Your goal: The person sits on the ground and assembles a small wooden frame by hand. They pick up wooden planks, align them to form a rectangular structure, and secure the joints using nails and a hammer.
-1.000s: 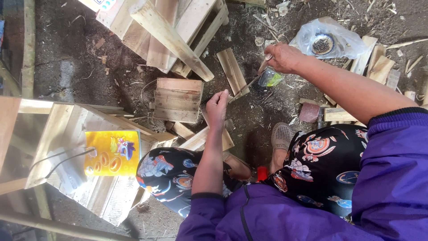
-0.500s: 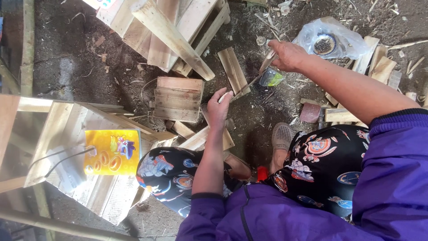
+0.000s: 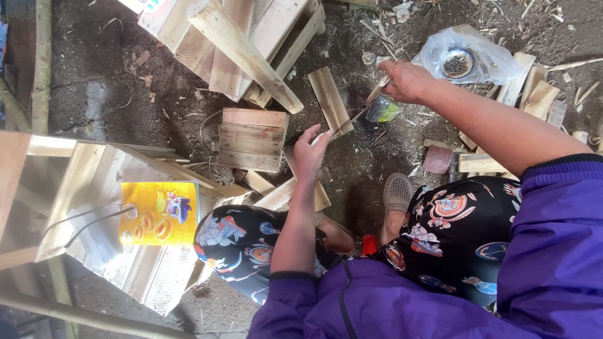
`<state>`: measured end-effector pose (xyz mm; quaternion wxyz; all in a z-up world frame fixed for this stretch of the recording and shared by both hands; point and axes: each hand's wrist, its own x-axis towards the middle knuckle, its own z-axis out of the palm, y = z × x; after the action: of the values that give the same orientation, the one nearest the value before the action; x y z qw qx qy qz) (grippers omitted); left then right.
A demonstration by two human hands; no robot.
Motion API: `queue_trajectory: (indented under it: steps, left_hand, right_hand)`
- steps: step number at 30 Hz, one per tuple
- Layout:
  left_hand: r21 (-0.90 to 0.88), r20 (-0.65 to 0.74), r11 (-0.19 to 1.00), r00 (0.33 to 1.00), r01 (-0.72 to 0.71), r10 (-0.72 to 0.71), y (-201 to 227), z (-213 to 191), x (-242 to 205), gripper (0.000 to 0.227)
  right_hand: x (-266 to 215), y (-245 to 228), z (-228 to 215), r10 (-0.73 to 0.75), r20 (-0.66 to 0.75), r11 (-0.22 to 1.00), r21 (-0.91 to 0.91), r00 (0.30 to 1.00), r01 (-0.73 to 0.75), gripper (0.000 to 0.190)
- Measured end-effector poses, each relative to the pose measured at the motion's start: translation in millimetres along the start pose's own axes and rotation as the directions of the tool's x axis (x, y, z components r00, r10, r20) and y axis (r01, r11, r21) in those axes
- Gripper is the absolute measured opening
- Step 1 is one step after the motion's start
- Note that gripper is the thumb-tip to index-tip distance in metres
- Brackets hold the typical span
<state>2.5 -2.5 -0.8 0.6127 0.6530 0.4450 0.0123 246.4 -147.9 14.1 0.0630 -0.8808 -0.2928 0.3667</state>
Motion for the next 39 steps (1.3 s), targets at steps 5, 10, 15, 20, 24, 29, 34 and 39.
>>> queue_trajectory:
  steps: [5,10,15,20,24,29,34,39]
  left_hand:
    - [0.014,-0.032,0.998,0.997,-0.062,0.063,-2.2,-1.0,-1.2,0.042]
    - [0.074,-0.070,0.995,0.995,-0.059,0.064,4.1,-1.3,-6.0,0.035]
    - [-0.016,-0.010,1.000,1.000,-0.016,0.016,-1.5,-2.7,0.0,0.034]
    - [0.019,-0.167,0.999,0.985,-0.031,0.034,60.0,-12.4,-24.4,0.072]
    - [0.097,-0.485,0.990,0.864,-0.099,0.134,113.3,-42.5,-6.1,0.087]
    - [0.064,-0.498,0.891,0.760,-0.449,0.419,129.5,-87.9,59.9,0.087]
    - [0.005,-0.294,0.703,0.670,-0.712,0.681,120.1,-108.7,109.5,0.042]
    - [-0.231,-0.247,0.528,0.574,-0.817,0.781,110.1,-115.5,121.4,0.009]
  right_hand:
    - [16.7,14.4,11.2,-0.051,-0.012,0.999,0.009,0.999,0.051,0.027]
    - [12.4,6.8,8.2,0.010,0.032,0.996,0.084,0.999,-0.013,0.020]
    - [-1.8,-8.2,-2.4,0.040,0.035,0.997,0.060,0.999,-0.042,0.056]
    - [8.6,5.3,4.2,-0.014,0.007,1.000,0.002,1.000,0.014,0.058]
    - [12.2,7.1,8.0,-0.031,0.001,0.999,0.007,1.000,0.031,0.055]
    - [5.7,-2.3,2.5,0.000,0.012,0.999,0.033,1.000,-0.001,0.055]
    - [5.7,-9.5,-2.9,-0.002,0.007,0.999,0.032,1.000,0.002,0.053]
    - [8.7,-11.3,-2.2,-0.001,0.008,1.000,0.013,1.000,0.001,0.049]
